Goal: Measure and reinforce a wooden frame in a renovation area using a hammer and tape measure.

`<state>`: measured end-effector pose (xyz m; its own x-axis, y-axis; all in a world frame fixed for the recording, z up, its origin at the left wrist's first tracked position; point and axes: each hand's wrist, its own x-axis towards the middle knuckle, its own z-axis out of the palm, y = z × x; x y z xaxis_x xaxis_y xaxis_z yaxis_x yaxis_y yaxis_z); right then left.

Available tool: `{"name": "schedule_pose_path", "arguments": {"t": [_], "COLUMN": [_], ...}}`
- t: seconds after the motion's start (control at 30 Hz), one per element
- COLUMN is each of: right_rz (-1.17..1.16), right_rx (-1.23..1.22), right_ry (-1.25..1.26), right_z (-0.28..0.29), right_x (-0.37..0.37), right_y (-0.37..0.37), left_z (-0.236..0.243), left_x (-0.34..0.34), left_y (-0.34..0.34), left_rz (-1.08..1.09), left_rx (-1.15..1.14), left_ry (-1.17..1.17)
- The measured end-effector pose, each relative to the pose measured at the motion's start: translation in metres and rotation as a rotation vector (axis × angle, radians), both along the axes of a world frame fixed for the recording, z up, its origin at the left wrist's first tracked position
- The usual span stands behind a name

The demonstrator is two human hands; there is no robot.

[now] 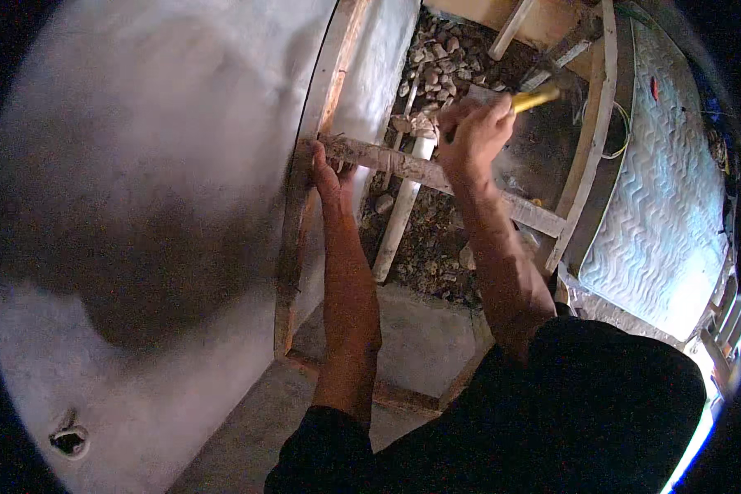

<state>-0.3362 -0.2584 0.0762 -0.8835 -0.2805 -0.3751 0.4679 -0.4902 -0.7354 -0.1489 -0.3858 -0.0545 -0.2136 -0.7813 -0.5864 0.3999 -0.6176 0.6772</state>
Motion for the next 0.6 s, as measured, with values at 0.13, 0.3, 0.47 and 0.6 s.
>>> {"name": "schedule_pose_path", "arguments": {"t": [0.13, 0.3, 0.47, 0.6], "right_rz": [0.559, 0.445, -0.172, 0.595], "right_rx": [0.299, -0.031, -0.003, 0.221], "right_ry": [0.236, 0.044, -0.059, -0.322], "right_z": [-0.076, -0.052, 0.01, -0.041], "right_x": [0.101, 0.009, -0.014, 0.096], "right_y": [-0.016, -0.016, -0.012, -0.028], "left_z": [-0.018, -0.003, 0.014, 0.019], "left_x": [-0.002, 0.002, -0.009, -0.013], "left_y": [0.011, 0.014, 0.007, 0.017], "left_rz": [-0.115, -0.045, -0.017, -0.077], "left_rx": [-0.33, 0.011, -0.044, -0.002], "left_ry": [-0.042, 0.033, -0.048, -0.336]}}
